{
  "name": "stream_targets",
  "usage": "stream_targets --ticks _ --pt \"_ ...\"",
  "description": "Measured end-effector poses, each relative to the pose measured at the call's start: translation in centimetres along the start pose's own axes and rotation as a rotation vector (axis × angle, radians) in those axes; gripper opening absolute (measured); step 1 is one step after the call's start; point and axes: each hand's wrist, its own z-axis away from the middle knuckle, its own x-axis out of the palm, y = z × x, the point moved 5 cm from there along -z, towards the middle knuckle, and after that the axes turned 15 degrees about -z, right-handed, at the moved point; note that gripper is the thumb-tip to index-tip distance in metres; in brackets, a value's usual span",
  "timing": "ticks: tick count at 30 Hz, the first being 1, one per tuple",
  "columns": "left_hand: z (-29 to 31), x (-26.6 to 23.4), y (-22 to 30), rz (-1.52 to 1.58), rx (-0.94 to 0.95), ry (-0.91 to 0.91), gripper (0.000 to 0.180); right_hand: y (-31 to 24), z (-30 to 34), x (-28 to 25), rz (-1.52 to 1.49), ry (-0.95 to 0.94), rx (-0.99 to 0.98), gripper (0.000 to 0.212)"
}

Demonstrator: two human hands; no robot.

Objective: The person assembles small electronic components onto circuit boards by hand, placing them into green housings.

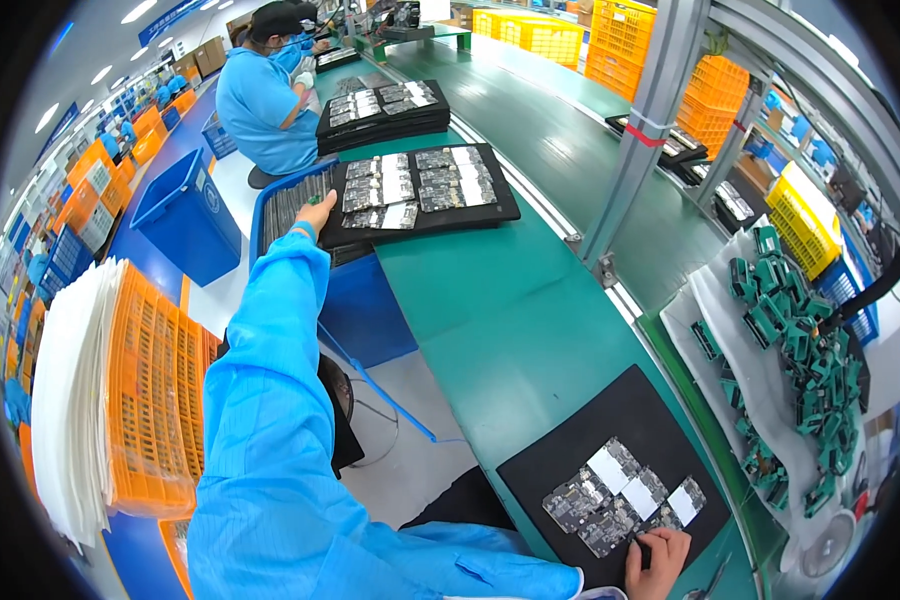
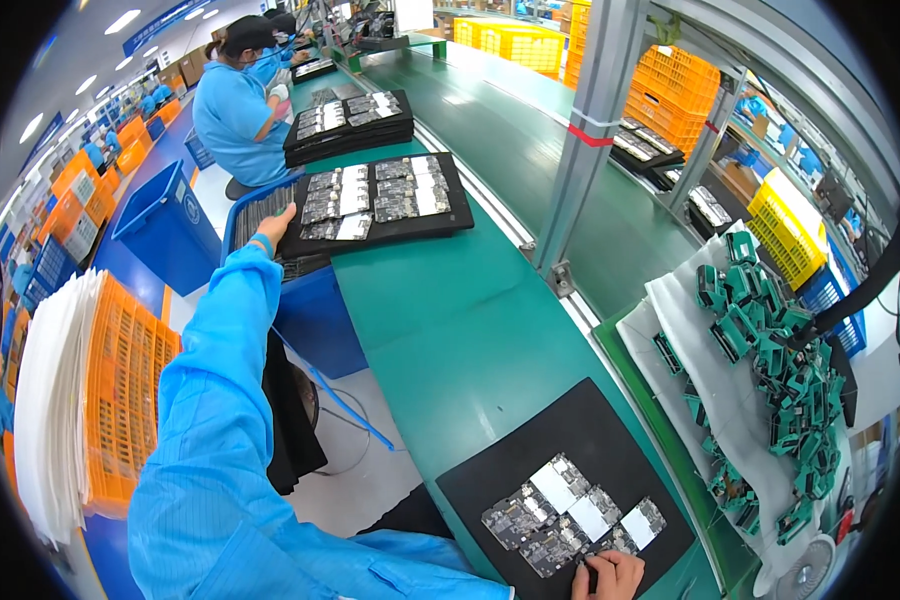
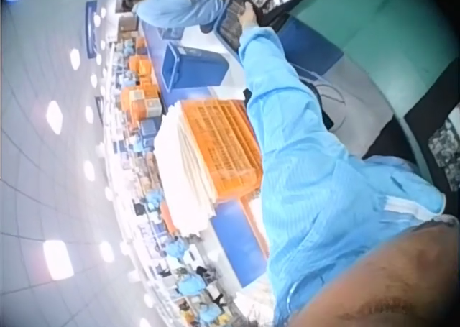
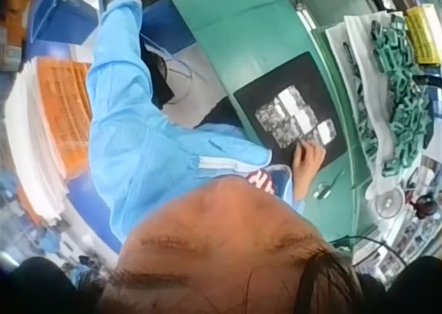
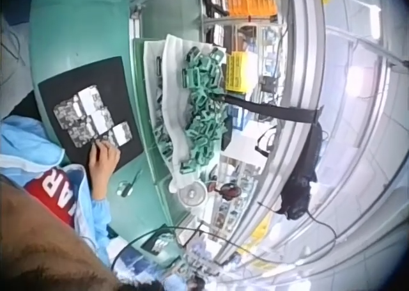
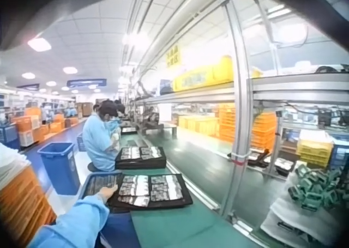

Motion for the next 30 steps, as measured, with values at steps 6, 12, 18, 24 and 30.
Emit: stream_targets --ticks 6,12,18,24,30 --pt "8.2 5.9 4.2 0.272 -0.129 -0.411 0.055 -0.6 0.3 0.0 0.068 0.025 0.041 0.018" --pt "14.6 5.0 1.5 0.472 -0.017 -0.541 0.042 -0.3 -0.2 0.1 0.031 -0.004 -0.018 0.018" --pt "27.2 0.5 -0.4 0.537 0.004 -0.556 0.041 0.0 0.5 -0.3 0.012 -0.02 -0.031 0.018" --pt "39.8 -0.8 0.9 0.478 -0.065 -0.575 0.049 1.1 1.4 0.2 0.018 0.118 -0.019 0.02" --pt "44.7 1.4 -0.3 0.565 -0.102 -0.577 0.097 -0.1 0.1 0.0 -0.012 0.012 -0.097 0.025"
